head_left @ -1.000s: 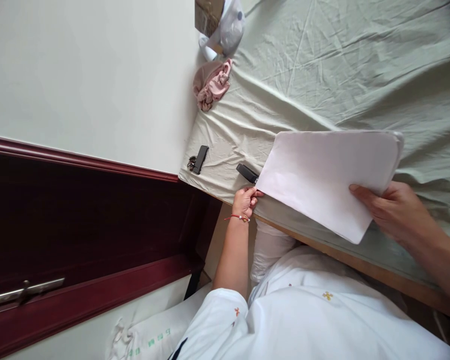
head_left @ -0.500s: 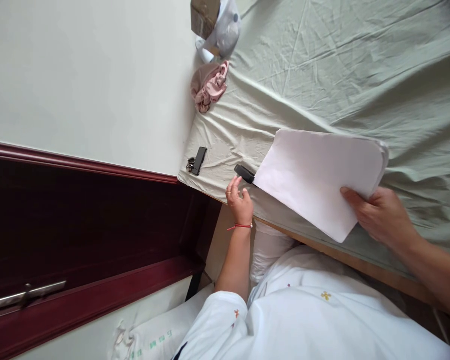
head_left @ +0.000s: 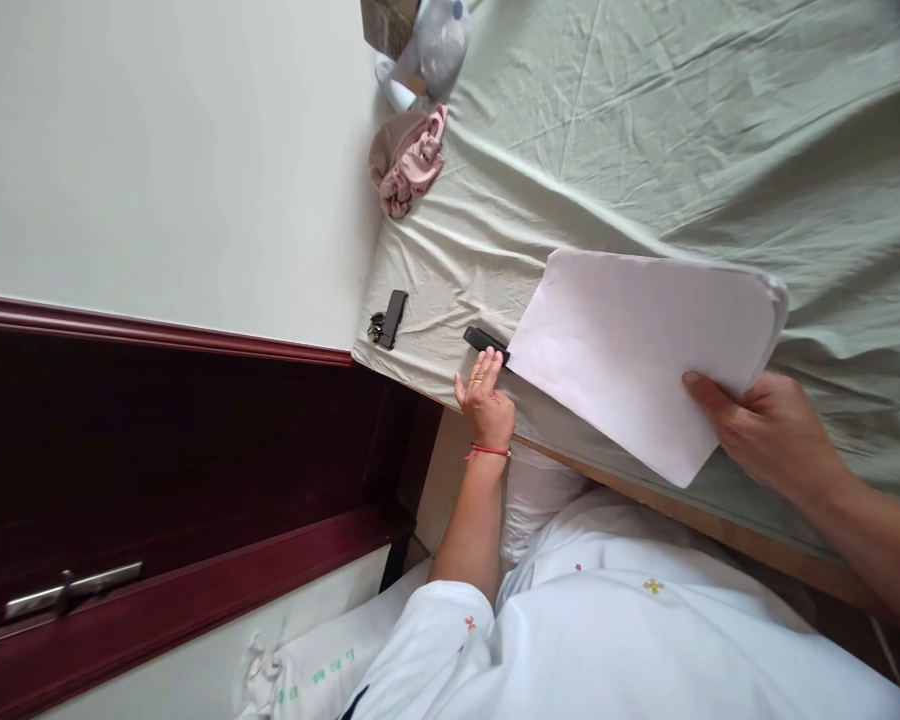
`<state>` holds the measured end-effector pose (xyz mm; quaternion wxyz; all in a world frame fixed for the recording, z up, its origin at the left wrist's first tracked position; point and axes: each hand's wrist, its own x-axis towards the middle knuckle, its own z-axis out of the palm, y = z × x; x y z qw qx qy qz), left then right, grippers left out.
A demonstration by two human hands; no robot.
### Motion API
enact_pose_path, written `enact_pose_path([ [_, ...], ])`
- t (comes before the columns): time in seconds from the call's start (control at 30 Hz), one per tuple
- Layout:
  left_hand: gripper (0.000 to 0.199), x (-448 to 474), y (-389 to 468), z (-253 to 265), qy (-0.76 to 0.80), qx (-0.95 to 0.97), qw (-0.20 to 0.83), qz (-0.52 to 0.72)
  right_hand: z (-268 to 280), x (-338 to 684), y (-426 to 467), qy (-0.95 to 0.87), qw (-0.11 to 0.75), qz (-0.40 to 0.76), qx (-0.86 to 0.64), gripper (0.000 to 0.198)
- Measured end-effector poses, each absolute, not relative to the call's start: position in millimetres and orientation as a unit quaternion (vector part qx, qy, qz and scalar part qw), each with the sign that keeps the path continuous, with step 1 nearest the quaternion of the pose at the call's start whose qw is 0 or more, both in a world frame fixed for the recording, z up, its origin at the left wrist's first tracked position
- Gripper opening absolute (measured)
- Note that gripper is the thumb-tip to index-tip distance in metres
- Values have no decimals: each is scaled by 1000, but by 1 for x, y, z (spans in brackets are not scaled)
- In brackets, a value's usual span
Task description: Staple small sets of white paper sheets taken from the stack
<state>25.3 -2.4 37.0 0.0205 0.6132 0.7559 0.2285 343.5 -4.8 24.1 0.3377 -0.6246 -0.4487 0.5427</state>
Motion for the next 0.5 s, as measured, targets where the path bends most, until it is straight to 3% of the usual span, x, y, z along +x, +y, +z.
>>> enact_pose_path([
  [0.3, 59, 14, 2, 43, 727, 623, 82, 275, 30, 342, -7, -447, 316, 584, -599, 50],
  [0.5, 61, 20, -11, 35, 711, 608, 131, 328, 16, 347, -9, -390, 399, 538, -632, 43],
])
